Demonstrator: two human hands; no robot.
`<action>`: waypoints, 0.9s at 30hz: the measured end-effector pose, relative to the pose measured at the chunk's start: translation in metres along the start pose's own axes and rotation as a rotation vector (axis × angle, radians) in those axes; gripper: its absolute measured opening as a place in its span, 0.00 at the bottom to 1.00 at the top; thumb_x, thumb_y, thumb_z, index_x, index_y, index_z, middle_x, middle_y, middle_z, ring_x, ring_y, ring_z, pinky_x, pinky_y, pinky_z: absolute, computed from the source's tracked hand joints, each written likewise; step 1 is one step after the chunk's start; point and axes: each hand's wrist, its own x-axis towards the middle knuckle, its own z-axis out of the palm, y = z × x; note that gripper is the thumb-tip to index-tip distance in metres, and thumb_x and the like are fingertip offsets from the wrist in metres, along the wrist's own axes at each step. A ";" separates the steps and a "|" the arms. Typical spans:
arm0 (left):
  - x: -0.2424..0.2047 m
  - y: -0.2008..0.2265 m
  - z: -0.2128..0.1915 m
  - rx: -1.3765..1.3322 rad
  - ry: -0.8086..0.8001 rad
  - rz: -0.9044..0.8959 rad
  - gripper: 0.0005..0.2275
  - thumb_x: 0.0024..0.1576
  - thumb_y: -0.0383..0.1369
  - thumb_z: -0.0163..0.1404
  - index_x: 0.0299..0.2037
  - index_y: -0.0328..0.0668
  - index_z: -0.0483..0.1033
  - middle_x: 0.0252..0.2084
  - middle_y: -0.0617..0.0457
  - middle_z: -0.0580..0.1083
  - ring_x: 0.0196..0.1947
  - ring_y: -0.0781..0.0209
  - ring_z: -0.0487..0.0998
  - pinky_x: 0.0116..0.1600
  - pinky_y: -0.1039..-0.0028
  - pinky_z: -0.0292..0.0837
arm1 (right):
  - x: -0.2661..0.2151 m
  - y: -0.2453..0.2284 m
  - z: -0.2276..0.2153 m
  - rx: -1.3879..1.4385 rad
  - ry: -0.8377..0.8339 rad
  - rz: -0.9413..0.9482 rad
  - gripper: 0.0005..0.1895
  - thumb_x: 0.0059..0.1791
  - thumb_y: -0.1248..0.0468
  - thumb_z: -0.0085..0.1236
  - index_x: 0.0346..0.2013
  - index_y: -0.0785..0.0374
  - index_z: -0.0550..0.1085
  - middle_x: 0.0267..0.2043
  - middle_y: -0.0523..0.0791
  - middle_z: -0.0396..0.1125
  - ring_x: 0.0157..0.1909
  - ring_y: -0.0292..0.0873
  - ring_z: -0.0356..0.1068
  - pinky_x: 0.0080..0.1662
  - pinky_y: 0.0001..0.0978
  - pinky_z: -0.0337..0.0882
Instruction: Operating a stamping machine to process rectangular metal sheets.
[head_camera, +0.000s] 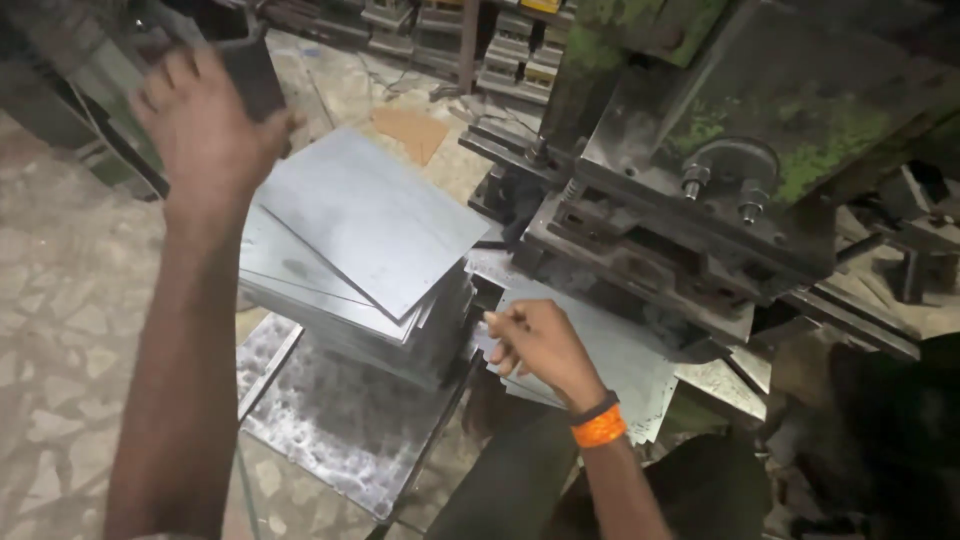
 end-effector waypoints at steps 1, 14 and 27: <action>0.005 0.013 -0.013 -0.001 -0.003 -0.006 0.42 0.53 0.53 0.69 0.63 0.17 0.67 0.55 0.26 0.69 0.54 0.30 0.67 0.59 0.44 0.53 | 0.002 0.012 -0.003 -0.006 -0.002 0.003 0.13 0.52 0.63 0.56 0.29 0.70 0.76 0.20 0.48 0.72 0.18 0.40 0.68 0.22 0.27 0.62; -0.140 0.161 -0.011 -0.446 -0.352 0.112 0.40 0.66 0.58 0.29 0.76 0.26 0.41 0.79 0.34 0.40 0.78 0.33 0.33 0.74 0.39 0.22 | -0.012 0.061 0.043 0.846 -0.149 -0.199 0.15 0.55 0.61 0.51 0.50 0.70 0.69 0.35 0.46 0.68 0.36 0.42 0.72 0.39 0.36 0.78; -0.106 0.065 -0.002 -0.242 -0.665 -0.109 0.41 0.65 0.66 0.22 0.75 0.38 0.55 0.78 0.42 0.55 0.79 0.48 0.48 0.77 0.45 0.39 | 0.047 0.025 0.011 0.350 -0.113 -0.142 0.11 0.49 0.69 0.58 0.36 0.79 0.75 0.23 0.57 0.73 0.22 0.49 0.77 0.25 0.37 0.79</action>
